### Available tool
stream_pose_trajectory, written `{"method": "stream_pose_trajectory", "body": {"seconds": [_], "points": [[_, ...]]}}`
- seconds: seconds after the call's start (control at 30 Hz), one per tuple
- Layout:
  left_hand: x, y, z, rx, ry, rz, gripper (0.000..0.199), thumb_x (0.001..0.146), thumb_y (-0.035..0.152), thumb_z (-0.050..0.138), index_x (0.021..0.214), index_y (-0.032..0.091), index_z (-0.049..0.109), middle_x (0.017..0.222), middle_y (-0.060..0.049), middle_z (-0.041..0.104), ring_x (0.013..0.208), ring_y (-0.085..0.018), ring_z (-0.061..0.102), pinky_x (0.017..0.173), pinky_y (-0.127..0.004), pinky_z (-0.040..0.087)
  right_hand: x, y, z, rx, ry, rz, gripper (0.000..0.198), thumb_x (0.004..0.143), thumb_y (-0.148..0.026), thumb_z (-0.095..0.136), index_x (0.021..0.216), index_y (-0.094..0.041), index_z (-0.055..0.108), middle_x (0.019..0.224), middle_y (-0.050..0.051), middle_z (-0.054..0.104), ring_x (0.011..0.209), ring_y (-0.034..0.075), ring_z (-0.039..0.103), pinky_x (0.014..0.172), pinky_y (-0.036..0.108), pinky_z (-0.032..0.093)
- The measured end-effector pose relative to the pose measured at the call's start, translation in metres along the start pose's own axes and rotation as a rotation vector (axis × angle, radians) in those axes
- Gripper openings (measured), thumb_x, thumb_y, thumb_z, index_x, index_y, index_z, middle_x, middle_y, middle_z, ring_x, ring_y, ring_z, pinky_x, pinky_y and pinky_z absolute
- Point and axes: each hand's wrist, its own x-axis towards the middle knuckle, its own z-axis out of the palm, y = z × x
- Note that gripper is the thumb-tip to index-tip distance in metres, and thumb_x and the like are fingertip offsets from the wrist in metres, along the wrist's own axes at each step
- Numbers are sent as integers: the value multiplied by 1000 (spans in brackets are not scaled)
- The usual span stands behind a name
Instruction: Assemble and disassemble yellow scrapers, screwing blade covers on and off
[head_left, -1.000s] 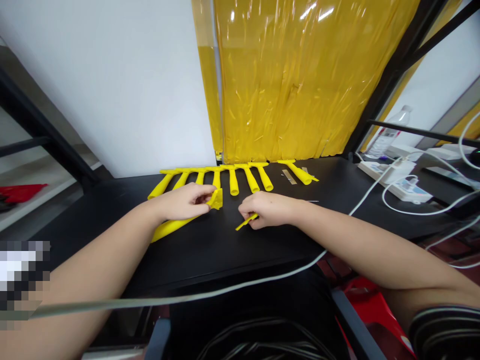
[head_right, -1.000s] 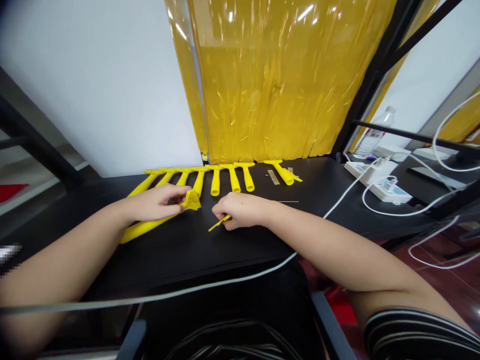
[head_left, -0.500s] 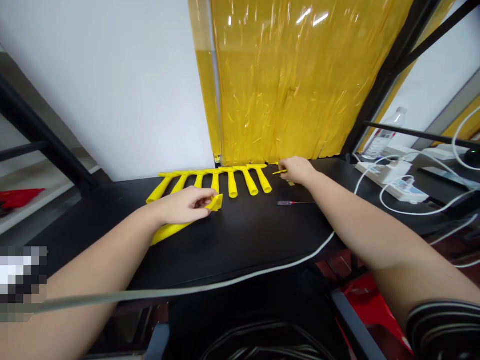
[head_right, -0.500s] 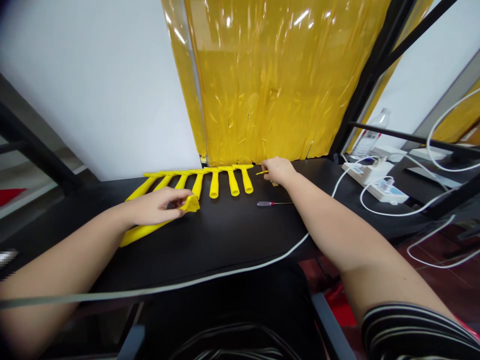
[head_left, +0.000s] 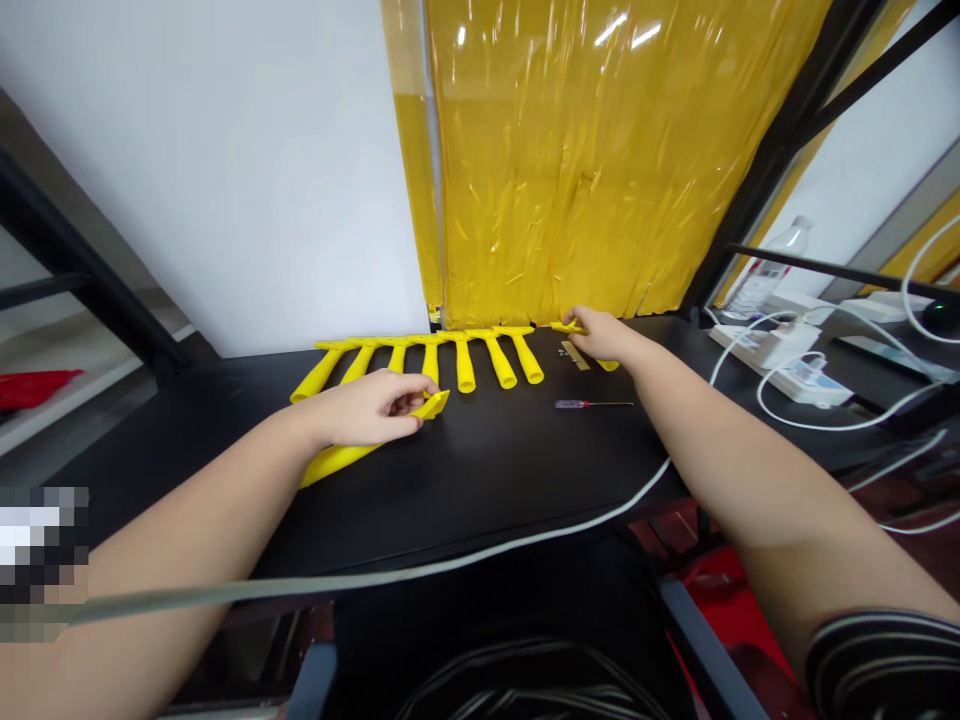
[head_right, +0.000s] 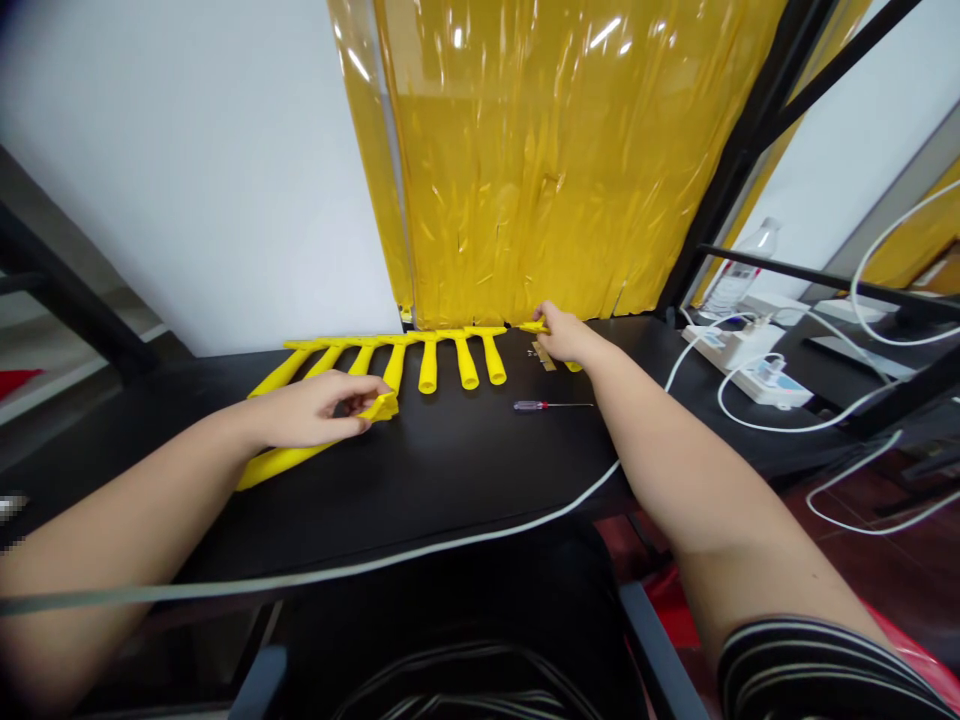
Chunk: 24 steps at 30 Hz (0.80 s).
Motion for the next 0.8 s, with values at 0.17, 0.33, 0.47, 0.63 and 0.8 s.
{"method": "stream_pose_trajectory", "body": {"seconds": [0.17,0.33,0.47,0.63,0.8], "points": [[0,-1,1,-15,7,-8,20,87,32,61,103,20,62,79,1,59,68,-16,54,64,-28,41,-8,2,-1,124,74,-78,33,90,-8,56,122,-15,55,108,12,72,92,21,67,82,30,52],[0,-3,2,-10,2,-2,27,87,32,61,111,20,64,80,0,60,68,-16,54,64,-28,42,-15,-25,5,-11,103,-102,14,92,-12,57,103,-17,65,112,15,69,101,27,66,89,35,49],[-1,-7,3,9,11,14,31,89,32,61,117,20,64,82,0,61,70,-16,55,65,-29,43,-16,-43,8,-78,127,-76,29,94,-14,55,120,-20,65,116,15,72,102,30,68,84,38,49],[-1,-9,4,-2,1,25,31,90,31,61,119,20,65,82,0,61,70,-16,56,64,-28,43,-17,-50,11,-131,43,-119,23,92,-21,61,111,-25,72,113,9,77,100,28,70,79,36,48],[-1,-9,4,-14,7,21,34,88,30,61,120,20,66,81,0,63,69,-16,57,64,-29,44,-20,-46,9,-172,-10,-126,25,90,-40,68,108,-26,77,109,10,77,106,33,67,90,43,48]]}}
